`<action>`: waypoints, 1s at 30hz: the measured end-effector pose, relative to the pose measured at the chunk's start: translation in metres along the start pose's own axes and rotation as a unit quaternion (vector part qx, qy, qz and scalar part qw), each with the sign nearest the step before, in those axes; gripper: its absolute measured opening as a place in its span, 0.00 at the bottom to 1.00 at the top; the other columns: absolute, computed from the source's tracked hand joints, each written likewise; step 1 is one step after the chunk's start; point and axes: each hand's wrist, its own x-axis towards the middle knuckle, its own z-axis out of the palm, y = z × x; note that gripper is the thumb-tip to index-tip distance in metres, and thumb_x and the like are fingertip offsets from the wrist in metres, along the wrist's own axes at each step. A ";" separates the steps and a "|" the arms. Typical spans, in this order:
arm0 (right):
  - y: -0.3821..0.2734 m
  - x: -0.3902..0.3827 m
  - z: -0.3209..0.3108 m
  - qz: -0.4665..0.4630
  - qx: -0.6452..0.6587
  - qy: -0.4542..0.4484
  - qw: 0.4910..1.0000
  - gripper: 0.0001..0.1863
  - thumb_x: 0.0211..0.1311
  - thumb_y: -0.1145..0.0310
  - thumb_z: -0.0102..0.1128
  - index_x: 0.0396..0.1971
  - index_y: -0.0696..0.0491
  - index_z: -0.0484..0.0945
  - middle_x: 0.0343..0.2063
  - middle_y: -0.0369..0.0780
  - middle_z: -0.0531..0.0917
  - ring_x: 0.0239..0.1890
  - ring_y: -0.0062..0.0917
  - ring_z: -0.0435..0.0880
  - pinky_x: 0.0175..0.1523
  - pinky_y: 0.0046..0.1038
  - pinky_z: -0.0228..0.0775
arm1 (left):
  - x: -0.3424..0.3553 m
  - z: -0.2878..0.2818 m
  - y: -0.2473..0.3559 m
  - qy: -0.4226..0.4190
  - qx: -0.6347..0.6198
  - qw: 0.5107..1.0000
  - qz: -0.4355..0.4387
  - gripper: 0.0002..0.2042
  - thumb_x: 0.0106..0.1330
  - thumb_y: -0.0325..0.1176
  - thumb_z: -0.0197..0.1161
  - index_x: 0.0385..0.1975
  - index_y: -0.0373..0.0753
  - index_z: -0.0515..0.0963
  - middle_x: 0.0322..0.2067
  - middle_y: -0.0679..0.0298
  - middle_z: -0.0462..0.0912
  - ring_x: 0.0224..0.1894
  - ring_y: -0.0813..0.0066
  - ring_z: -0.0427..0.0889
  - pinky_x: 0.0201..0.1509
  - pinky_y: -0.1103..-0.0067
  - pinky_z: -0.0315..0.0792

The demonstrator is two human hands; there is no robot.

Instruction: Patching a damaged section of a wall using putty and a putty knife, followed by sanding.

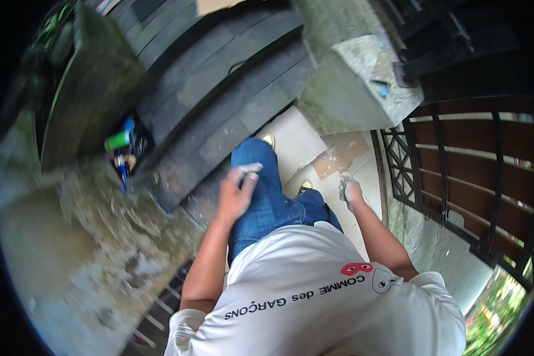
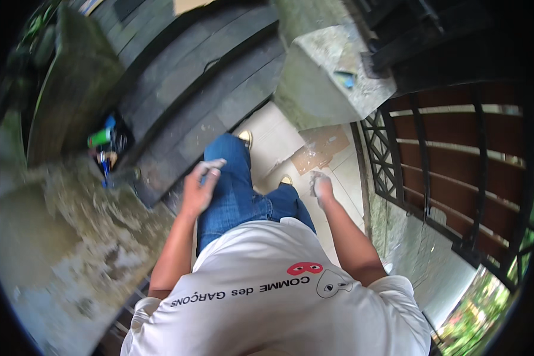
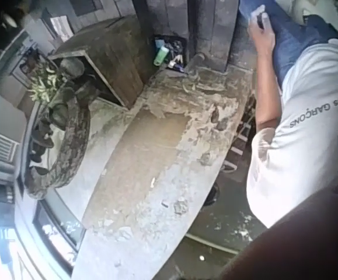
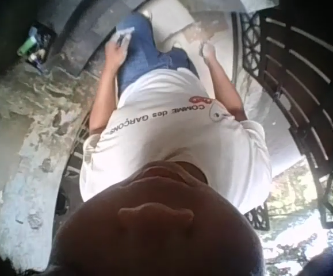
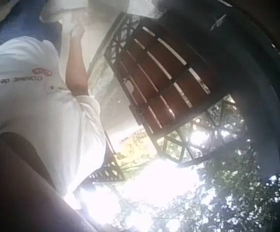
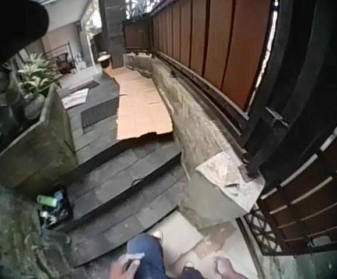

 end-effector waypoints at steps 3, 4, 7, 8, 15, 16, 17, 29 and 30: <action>0.029 0.052 -0.045 0.037 -0.002 0.066 0.997 0.13 0.67 0.58 0.51 0.22 0.44 0.71 0.13 0.29 0.69 0.11 0.17 0.65 0.16 0.25 0.58 | -0.062 0.004 -0.008 0.234 -0.161 0.957 -0.059 0.09 0.72 0.33 0.55 0.44 0.35 0.78 0.41 0.62 0.84 0.42 0.79 0.78 0.51 0.80 0.70; 0.026 0.049 -0.048 0.022 -0.027 0.044 0.998 0.13 0.67 0.58 0.51 0.23 0.44 0.73 0.13 0.29 0.70 0.12 0.17 0.66 0.16 0.25 0.58 | -0.091 -0.001 -0.008 0.277 -0.159 0.944 -0.078 0.10 0.72 0.33 0.55 0.46 0.35 0.76 0.41 0.62 0.84 0.41 0.79 0.78 0.50 0.81 0.70; -0.003 0.025 -0.038 -0.007 -0.135 -0.005 0.991 0.11 0.68 0.61 0.51 0.28 0.47 0.77 0.15 0.30 0.71 0.12 0.17 0.67 0.17 0.26 0.59 | -0.169 -0.020 -0.019 0.390 -0.143 0.905 -0.092 0.09 0.72 0.33 0.55 0.46 0.37 0.75 0.39 0.63 0.83 0.40 0.80 0.76 0.49 0.82 0.69; -0.001 0.033 -0.054 -0.070 -0.169 -0.018 0.983 0.10 0.68 0.62 0.51 0.30 0.49 0.78 0.16 0.30 0.72 0.13 0.17 0.68 0.18 0.25 0.61 | -0.182 -0.020 -0.020 0.407 -0.139 0.897 -0.097 0.10 0.72 0.34 0.55 0.47 0.37 0.75 0.38 0.64 0.82 0.38 0.81 0.76 0.47 0.82 0.69; -0.058 -0.001 -0.121 -0.267 -0.537 -0.151 0.786 0.18 0.65 0.55 0.58 0.33 0.59 0.77 0.26 0.47 0.81 0.33 0.34 0.82 0.41 0.36 0.72 | -0.246 0.008 -0.059 0.469 -0.096 0.865 -0.151 0.09 0.70 0.34 0.58 0.45 0.37 0.74 0.34 0.67 0.79 0.35 0.82 0.75 0.40 0.82 0.71; -0.061 0.003 -0.133 -0.251 -0.600 -0.135 0.748 0.21 0.63 0.52 0.60 0.32 0.59 0.77 0.26 0.48 0.81 0.32 0.36 0.81 0.41 0.38 0.71 | -0.249 0.019 -0.066 0.428 -0.050 0.886 -0.173 0.10 0.69 0.35 0.59 0.45 0.37 0.74 0.34 0.66 0.79 0.35 0.80 0.75 0.40 0.81 0.71; -0.065 0.008 -0.144 -0.235 -0.660 -0.117 0.704 0.24 0.60 0.49 0.62 0.32 0.60 0.77 0.26 0.50 0.80 0.32 0.37 0.81 0.41 0.39 0.71 | -0.254 0.028 -0.075 0.383 -0.005 0.903 -0.195 0.11 0.69 0.36 0.59 0.44 0.37 0.74 0.33 0.65 0.79 0.35 0.78 0.76 0.40 0.79 0.71; 0.133 0.134 -0.114 0.158 -0.316 0.007 0.936 0.08 0.64 0.65 0.58 0.34 0.54 0.77 0.21 0.37 0.78 0.15 0.23 0.73 0.16 0.29 0.67 | -0.360 0.170 -0.295 0.296 -0.066 0.841 -0.448 0.14 0.62 0.36 0.66 0.39 0.32 0.74 0.35 0.56 0.78 0.37 0.67 0.78 0.43 0.73 0.73; 0.135 0.140 -0.081 0.136 -0.376 -0.022 0.917 0.08 0.64 0.65 0.57 0.32 0.54 0.76 0.21 0.37 0.78 0.15 0.24 0.74 0.17 0.29 0.66 | -0.398 0.194 -0.299 0.319 -0.044 0.831 -0.453 0.13 0.63 0.35 0.65 0.39 0.33 0.74 0.34 0.58 0.78 0.35 0.68 0.78 0.40 0.74 0.73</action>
